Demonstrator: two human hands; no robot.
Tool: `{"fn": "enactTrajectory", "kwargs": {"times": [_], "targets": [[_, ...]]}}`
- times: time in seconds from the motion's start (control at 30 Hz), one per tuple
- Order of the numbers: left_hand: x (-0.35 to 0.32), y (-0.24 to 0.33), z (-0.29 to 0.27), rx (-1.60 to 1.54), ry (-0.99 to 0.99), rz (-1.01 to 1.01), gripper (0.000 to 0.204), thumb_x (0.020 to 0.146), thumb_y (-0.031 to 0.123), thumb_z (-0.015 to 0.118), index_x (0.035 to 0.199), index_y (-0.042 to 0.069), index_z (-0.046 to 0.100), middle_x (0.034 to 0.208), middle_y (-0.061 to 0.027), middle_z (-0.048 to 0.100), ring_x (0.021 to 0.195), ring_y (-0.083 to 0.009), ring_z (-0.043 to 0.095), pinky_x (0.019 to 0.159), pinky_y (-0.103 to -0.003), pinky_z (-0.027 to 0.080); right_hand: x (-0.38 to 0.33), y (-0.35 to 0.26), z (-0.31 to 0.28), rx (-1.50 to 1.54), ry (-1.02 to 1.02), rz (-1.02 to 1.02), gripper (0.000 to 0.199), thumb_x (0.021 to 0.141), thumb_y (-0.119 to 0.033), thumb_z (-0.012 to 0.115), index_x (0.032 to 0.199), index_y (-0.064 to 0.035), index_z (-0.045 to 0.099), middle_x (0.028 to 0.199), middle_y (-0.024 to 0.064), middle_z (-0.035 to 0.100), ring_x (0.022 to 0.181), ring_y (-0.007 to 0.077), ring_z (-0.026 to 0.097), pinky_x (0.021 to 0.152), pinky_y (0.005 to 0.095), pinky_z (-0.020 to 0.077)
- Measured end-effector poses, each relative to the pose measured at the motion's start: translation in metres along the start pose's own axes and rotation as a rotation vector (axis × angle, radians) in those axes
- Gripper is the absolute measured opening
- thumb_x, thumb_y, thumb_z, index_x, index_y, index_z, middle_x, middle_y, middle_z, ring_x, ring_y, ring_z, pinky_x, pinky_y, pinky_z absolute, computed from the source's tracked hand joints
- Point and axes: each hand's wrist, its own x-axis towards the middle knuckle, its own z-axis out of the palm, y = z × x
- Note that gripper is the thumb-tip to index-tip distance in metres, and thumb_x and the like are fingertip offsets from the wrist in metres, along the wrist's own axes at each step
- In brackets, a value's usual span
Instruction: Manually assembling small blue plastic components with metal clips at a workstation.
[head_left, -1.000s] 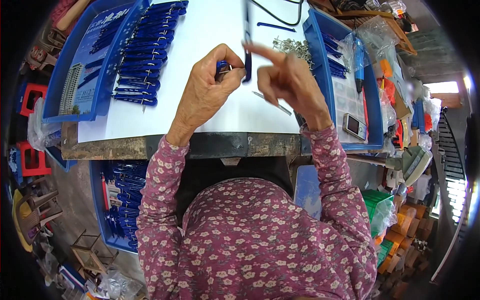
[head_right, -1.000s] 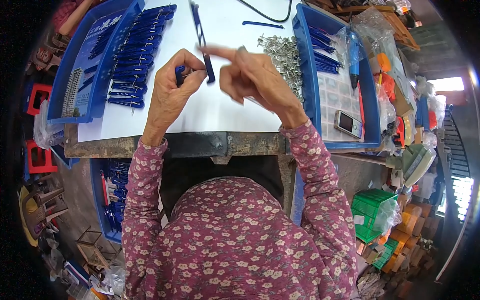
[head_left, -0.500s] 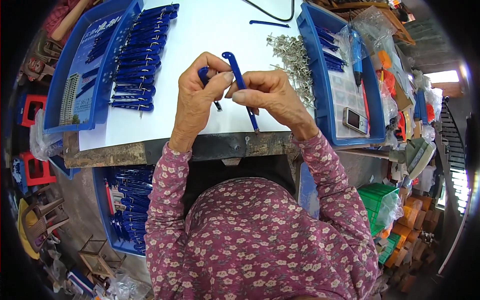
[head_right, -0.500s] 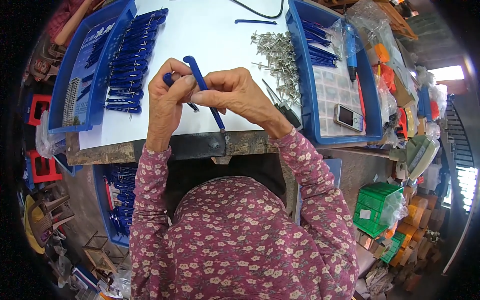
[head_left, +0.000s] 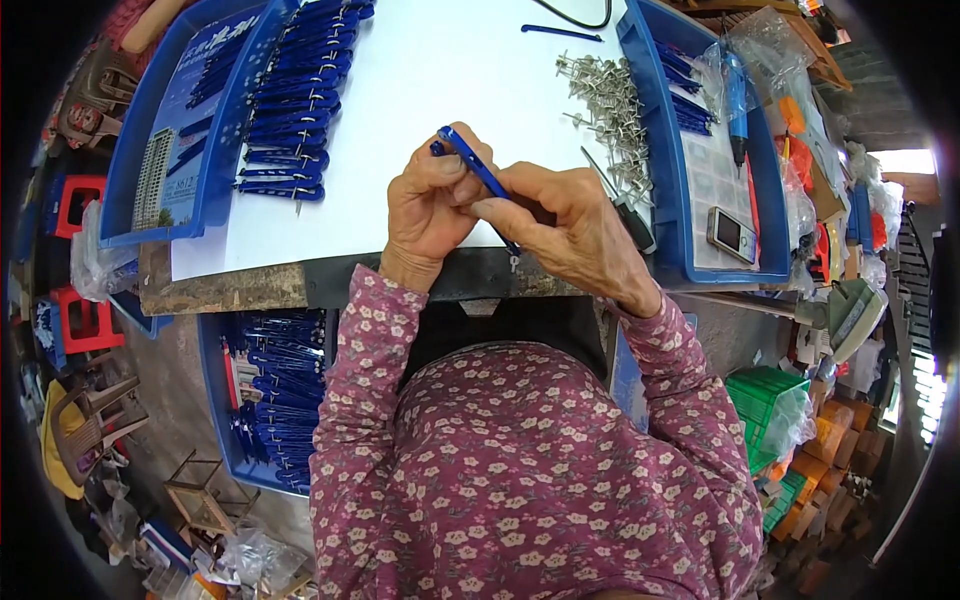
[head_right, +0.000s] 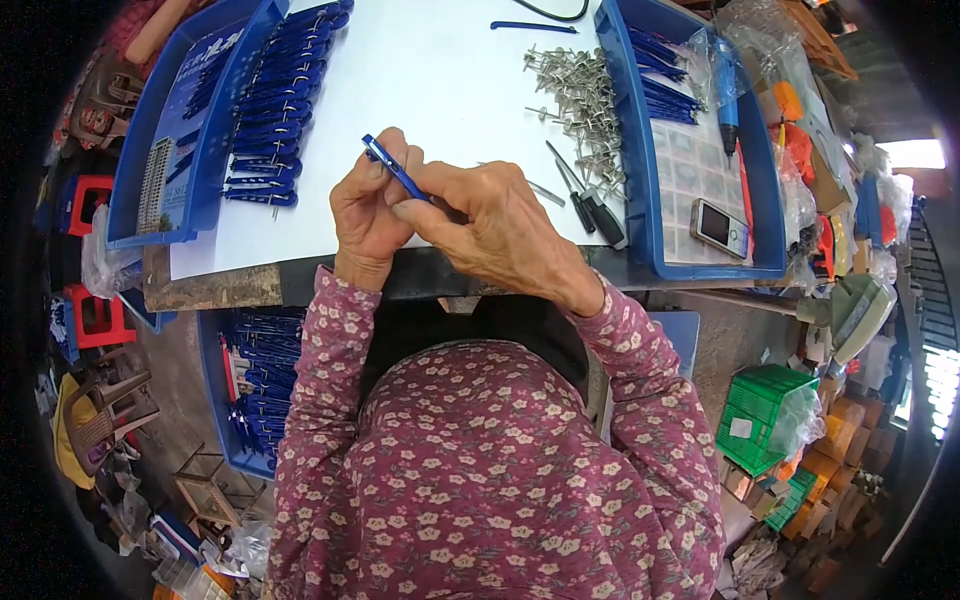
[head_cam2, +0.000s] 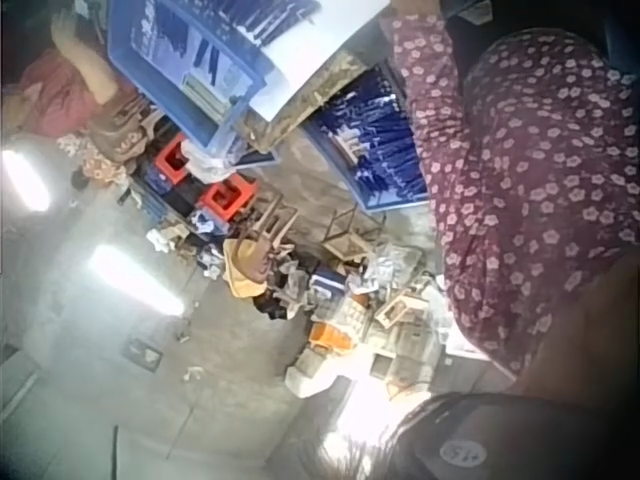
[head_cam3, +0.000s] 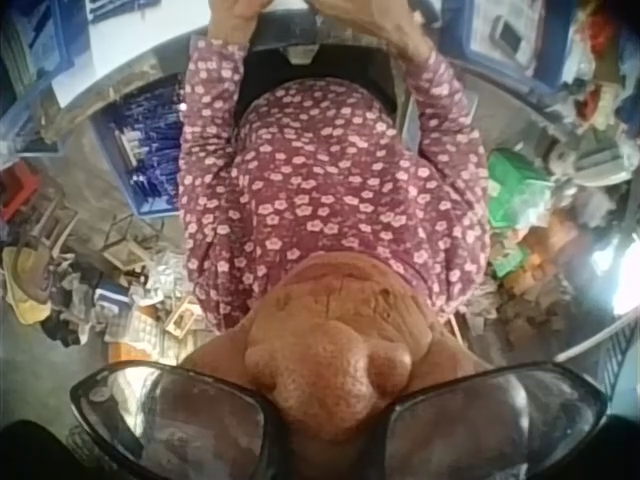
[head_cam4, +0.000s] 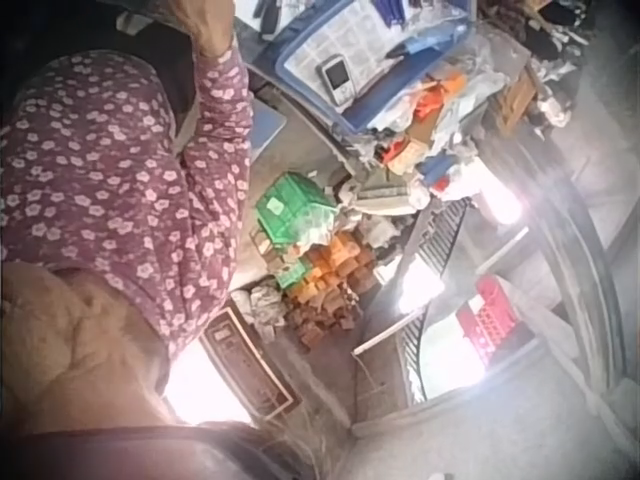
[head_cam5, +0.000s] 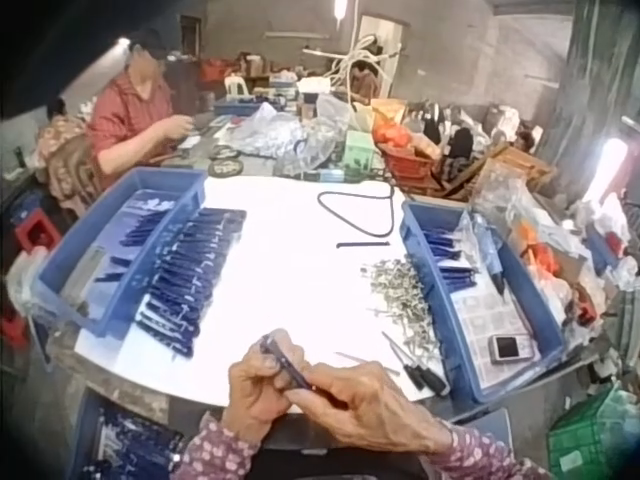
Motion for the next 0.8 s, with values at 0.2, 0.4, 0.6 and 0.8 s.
{"fn": "enactTrajectory", "kwargs": {"times": [0.2,0.4,0.6,0.8], "targets": [[-0.003,-0.001,0.002,0.014,0.014,-0.038,0.010,0.076,0.006,0.053,0.082,-0.001,0.050,0.061,-0.0024,0.042,0.055,-0.0088,0.037,0.054,-0.022,0.035,-0.006,-0.002,-0.003,-0.007,-0.002,0.009,0.017,0.082,-0.015,0.060,0.086,0.0007,0.063,0.049,-0.0002,0.045,0.041,0.0047,0.036,0.038,0.0221,0.0257],[-0.010,-0.001,0.009,0.207,0.185,-0.092,0.011,0.079,0.004,0.055,0.088,0.000,0.052,0.066,-0.0020,0.049,0.051,-0.0052,0.036,0.044,-0.017,0.031,-0.011,0.007,-0.002,-0.015,0.013,0.106,0.019,0.084,-0.018,0.058,0.082,-0.0001,0.062,0.050,-0.0016,0.043,0.044,0.0040,0.034,0.039,0.0228,0.0248],[-0.009,0.000,0.019,0.304,0.128,-0.184,0.019,0.083,0.009,0.057,0.097,-0.002,0.052,0.075,-0.0058,0.054,0.053,-0.0047,0.039,0.046,-0.017,0.032,-0.018,0.031,-0.003,0.197,0.127,0.177,0.025,0.088,-0.024,0.052,0.081,-0.0012,0.061,0.053,-0.0033,0.045,0.048,0.0028,0.037,0.042,0.0198,0.0269],[-0.012,-0.007,0.031,0.390,0.123,-0.189,0.040,0.085,0.006,0.052,0.120,-0.009,0.041,0.098,-0.0149,0.055,0.082,-0.0167,0.055,0.070,-0.027,0.047,-0.030,0.062,0.001,0.701,0.158,0.294,0.029,0.089,-0.026,0.051,0.089,0.0012,0.061,0.059,-0.0027,0.050,0.048,0.0004,0.036,0.044,0.0148,0.0281]]}}
